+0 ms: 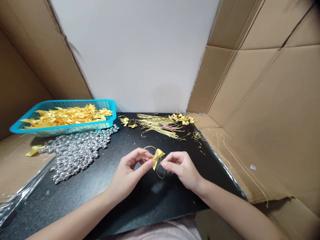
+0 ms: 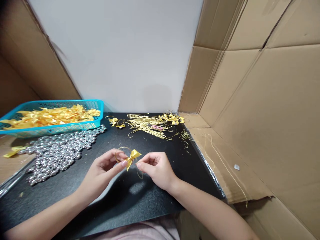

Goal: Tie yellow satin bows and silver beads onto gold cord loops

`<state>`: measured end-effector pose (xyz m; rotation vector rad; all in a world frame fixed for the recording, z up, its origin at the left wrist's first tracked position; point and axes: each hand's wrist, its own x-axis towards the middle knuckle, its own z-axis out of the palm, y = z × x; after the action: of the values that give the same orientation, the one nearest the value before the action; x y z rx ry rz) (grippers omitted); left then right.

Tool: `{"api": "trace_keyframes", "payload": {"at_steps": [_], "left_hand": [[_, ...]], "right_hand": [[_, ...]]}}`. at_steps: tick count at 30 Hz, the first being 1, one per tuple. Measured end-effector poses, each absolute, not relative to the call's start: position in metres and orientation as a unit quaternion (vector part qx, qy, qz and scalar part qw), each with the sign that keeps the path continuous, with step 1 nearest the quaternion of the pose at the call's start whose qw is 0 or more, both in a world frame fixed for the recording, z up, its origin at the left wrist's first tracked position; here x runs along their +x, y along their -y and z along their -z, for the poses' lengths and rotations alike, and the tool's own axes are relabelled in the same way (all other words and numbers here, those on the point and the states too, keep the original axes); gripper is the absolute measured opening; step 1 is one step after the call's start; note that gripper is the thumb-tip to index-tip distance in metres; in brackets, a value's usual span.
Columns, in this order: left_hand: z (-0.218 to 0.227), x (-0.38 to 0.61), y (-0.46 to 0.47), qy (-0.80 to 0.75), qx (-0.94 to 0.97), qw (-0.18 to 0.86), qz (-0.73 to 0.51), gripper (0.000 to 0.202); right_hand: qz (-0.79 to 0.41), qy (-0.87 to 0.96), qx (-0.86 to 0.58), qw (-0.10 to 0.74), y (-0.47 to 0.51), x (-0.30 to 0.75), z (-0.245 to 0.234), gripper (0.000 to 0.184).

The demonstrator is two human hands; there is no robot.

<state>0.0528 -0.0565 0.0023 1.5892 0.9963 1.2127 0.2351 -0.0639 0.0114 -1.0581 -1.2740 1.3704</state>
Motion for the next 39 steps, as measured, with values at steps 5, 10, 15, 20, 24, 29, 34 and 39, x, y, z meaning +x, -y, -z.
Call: {"api": "trace_keyframes", "payload": {"at_steps": [5, 10, 15, 20, 24, 29, 34, 39], "left_hand": [[-0.002, 0.053, 0.057, -0.399, 0.64, 0.445, -0.483, 0.01], [0.002, 0.053, 0.056, -0.398, 0.644, 0.438, -0.485, 0.009], [0.003, 0.054, 0.057, -0.407, 0.642, 0.43, -0.487, 0.011], [0.001, 0.056, 0.058, -0.395, 0.635, 0.433, -0.503, 0.008], [0.002, 0.055, 0.058, -0.391, 0.631, 0.436, -0.509, 0.008], [0.002, 0.055, 0.059, -0.393, 0.629, 0.441, -0.506, 0.009], [0.004, 0.054, 0.057, -0.393, 0.641, 0.429, -0.5, 0.008], [0.008, 0.054, 0.056, -0.404, 0.647, 0.407, -0.502, 0.009]], "right_hand": [[-0.565, 0.519, -0.429, 0.478, 0.064, 0.235, -0.01, 0.019], [-0.566, 0.497, -0.431, 0.498, 0.065, 0.232, -0.006, 0.02], [-0.593, 0.456, -0.418, 0.515, 0.066, 0.228, -0.004, 0.02], [-0.646, 0.399, -0.389, 0.521, 0.065, 0.224, -0.002, 0.019], [-0.671, 0.377, -0.375, 0.517, 0.066, 0.222, -0.001, 0.018], [-0.676, 0.371, -0.376, 0.514, 0.067, 0.221, 0.0, 0.021], [-0.67, 0.371, -0.385, 0.515, 0.066, 0.22, 0.001, 0.024], [-0.664, 0.365, -0.403, 0.514, 0.067, 0.218, 0.0, 0.027]]}}
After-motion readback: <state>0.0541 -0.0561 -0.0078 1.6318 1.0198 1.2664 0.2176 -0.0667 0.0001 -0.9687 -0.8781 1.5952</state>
